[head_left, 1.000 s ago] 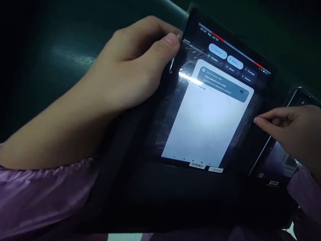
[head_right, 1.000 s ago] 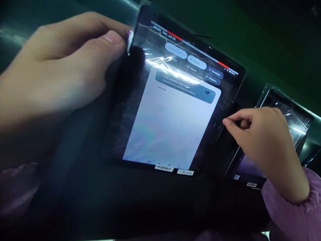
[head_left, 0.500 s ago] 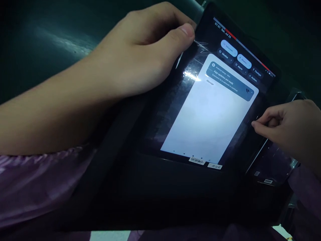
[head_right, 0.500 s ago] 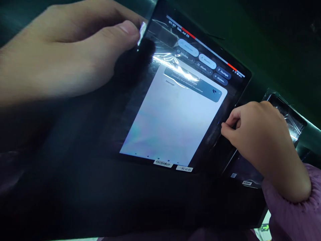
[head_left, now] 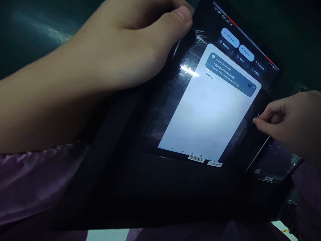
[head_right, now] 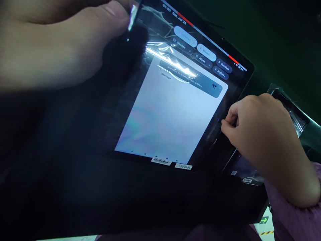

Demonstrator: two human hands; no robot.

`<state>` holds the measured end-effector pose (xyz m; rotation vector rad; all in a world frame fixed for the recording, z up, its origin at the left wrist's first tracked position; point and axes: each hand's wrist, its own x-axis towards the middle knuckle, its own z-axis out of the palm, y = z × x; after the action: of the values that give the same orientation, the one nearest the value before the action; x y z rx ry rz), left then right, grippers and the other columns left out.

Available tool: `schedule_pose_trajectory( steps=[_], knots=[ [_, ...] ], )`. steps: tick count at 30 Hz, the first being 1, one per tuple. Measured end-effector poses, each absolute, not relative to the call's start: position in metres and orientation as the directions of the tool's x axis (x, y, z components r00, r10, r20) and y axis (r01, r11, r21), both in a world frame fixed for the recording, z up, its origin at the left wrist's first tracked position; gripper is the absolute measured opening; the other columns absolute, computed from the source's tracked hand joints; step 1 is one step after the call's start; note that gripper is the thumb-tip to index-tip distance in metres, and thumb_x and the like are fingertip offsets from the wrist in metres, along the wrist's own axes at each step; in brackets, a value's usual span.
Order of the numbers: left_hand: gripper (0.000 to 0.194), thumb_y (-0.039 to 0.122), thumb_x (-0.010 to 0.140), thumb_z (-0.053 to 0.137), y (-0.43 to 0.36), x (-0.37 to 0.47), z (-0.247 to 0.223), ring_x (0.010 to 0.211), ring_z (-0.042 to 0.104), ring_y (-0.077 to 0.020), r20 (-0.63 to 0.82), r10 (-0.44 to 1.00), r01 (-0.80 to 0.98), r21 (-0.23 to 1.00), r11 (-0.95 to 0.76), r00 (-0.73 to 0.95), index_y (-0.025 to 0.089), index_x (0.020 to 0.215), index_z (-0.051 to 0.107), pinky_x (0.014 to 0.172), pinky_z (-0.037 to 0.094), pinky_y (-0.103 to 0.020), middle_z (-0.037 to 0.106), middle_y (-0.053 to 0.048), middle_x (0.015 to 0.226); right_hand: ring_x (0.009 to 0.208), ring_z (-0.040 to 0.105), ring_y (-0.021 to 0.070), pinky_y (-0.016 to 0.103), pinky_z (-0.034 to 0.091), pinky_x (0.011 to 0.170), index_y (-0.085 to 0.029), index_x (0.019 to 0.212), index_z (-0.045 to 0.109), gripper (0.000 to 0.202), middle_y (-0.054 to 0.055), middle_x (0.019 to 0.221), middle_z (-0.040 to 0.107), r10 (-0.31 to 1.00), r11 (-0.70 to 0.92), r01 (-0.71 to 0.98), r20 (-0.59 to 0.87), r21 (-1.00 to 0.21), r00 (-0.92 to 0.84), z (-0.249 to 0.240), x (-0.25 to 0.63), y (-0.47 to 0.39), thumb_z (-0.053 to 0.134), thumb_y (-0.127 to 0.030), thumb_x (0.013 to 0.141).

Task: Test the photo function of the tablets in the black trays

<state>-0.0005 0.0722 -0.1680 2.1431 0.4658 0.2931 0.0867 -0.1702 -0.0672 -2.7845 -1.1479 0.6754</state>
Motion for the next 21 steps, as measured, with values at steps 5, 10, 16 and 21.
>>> schedule_pose_trajectory(
  steps=[5,10,16,21],
  knots=[
    [0.070,0.060,0.088,0.033,0.065,-0.003,-0.159,0.117,0.062,-0.0285,-0.008,0.446,0.257,0.828,-0.499,0.895,0.013,0.128,0.068,0.107,0.035,-0.059,0.059,0.000,0.100,0.034,0.044,0.0130,0.038,0.041,0.056,-0.027,0.054,0.068,0.032,-0.007,0.039,0.048,0.722,-0.683,0.683,-0.384,-0.258,0.576,-0.067,0.090,-0.171,0.085,-0.021,0.080],
    [0.073,0.061,0.086,0.032,0.066,-0.003,-0.160,0.118,0.061,-0.0278,-0.028,0.442,0.276,0.816,-0.508,0.897,0.014,0.127,0.068,0.105,0.034,-0.057,0.056,0.001,0.098,0.031,0.040,0.0116,0.037,0.035,0.049,-0.027,0.054,0.066,0.040,-0.007,0.038,0.046,0.755,-0.652,0.698,-0.341,-0.296,0.560,-0.070,0.093,-0.177,0.081,-0.037,0.089],
    [0.074,0.062,0.085,0.032,0.068,-0.002,-0.160,0.119,0.062,-0.0285,-0.026,0.417,0.251,0.832,-0.495,0.908,0.012,0.128,0.066,0.106,0.032,-0.059,0.055,0.000,0.100,0.033,0.035,0.0116,0.034,0.030,0.043,-0.026,0.056,0.069,0.033,-0.006,0.039,0.047,0.733,-0.660,0.709,-0.420,-0.249,0.535,-0.066,0.097,-0.173,0.083,-0.030,0.085],
    [0.073,0.061,0.087,0.032,0.066,-0.003,-0.158,0.117,0.063,-0.0281,-0.019,0.424,0.248,0.834,-0.493,0.906,0.012,0.129,0.066,0.107,0.033,-0.059,0.056,0.000,0.100,0.034,0.032,0.0119,0.037,0.034,0.050,-0.026,0.051,0.065,0.038,-0.005,0.038,0.040,0.624,-0.724,0.684,-0.508,-0.090,0.594,-0.063,0.090,-0.161,0.087,-0.024,0.082]
  ],
)
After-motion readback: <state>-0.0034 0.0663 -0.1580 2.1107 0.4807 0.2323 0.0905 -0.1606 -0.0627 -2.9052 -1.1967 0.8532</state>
